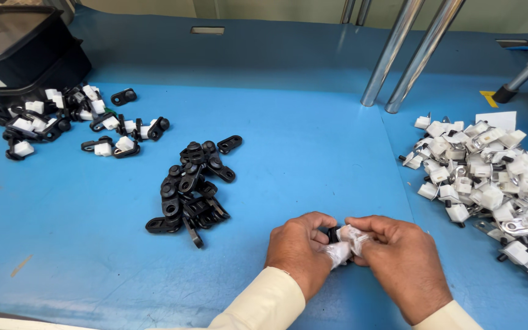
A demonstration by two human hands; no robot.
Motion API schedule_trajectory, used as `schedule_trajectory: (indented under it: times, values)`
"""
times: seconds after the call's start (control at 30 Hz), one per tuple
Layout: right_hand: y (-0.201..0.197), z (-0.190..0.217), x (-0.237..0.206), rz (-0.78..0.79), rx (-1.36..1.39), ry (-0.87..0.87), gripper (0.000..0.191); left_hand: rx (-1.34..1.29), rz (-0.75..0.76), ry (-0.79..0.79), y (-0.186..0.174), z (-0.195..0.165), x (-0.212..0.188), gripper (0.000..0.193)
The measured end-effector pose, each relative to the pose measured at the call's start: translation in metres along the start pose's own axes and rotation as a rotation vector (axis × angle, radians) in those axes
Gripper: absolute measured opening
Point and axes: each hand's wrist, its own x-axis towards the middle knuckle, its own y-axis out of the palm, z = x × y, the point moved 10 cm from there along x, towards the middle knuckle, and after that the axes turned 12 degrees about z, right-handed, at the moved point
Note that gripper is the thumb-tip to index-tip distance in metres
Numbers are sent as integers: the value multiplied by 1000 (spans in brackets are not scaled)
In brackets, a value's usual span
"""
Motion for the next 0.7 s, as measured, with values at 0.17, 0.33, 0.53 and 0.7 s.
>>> schedule_trajectory:
  times: [0.17,0.33,0.53,0.7]
  values:
    - [0,-4,9,84,7,85,24,125,-37,-57,-3,-10,-4,41]
    - [2,0,10,124,69,90,30,103,-39,-196,-6,-11,-4,25]
    - [4,10,7,97,33,93,20,80,20,-254,-1,-6,-3,7]
    - [3,13,3,22,7,88,14,185,-140,-161,-11,-17,-7,7]
